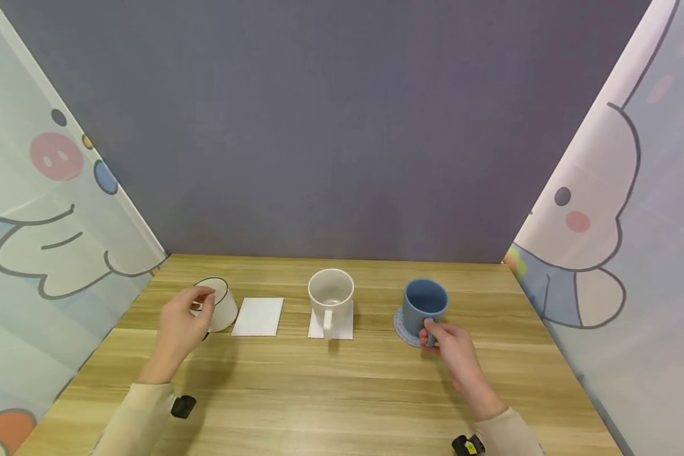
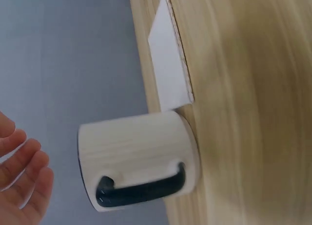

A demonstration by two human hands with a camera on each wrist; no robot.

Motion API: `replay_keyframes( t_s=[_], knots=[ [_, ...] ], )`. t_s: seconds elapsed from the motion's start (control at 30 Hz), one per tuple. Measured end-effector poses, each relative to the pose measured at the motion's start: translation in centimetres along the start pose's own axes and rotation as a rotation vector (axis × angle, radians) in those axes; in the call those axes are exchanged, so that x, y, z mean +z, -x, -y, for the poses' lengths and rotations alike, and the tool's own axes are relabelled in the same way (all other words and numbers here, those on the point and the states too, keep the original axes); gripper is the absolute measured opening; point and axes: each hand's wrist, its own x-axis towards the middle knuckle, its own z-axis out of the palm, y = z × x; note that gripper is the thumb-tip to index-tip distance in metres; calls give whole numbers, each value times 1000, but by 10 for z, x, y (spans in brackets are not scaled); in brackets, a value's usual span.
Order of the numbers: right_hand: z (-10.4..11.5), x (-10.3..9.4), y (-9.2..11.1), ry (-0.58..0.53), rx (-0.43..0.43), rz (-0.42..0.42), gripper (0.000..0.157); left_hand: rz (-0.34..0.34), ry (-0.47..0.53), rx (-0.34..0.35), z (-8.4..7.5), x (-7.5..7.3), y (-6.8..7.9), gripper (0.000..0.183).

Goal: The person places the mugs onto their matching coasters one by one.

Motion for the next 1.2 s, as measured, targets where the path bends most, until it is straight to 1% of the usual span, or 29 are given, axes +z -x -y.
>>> replay_keyframes(
  t_s=[0.17, 0.37, 0.47, 0.77, 0.97, 1.1, 1.2],
  knots=[
    [1, 0, 1, 8, 4, 1, 40, -6, -32, -62, 11, -6, 4, 7],
    [2, 0, 1, 16, 4, -1, 41, -29, -9, -109, 23, -13, 10, 6],
    [2, 1, 1, 13, 8, -3, 40, -21, 1, -158, 29, -16, 15, 5],
    [2, 2, 0, 3, 3, -5, 39, 55, 63, -392, 47, -19, 28, 8],
    [4, 1, 2, 8, 13, 1, 40, 149, 94, -532, 52, -20, 37, 22],
    [5, 1, 4, 12, 21, 2, 40, 216, 154, -604, 54, -20, 41, 32],
    [5, 1, 4, 18, 23, 1, 41, 259, 243, -664, 55, -20, 42, 38]
  ],
)
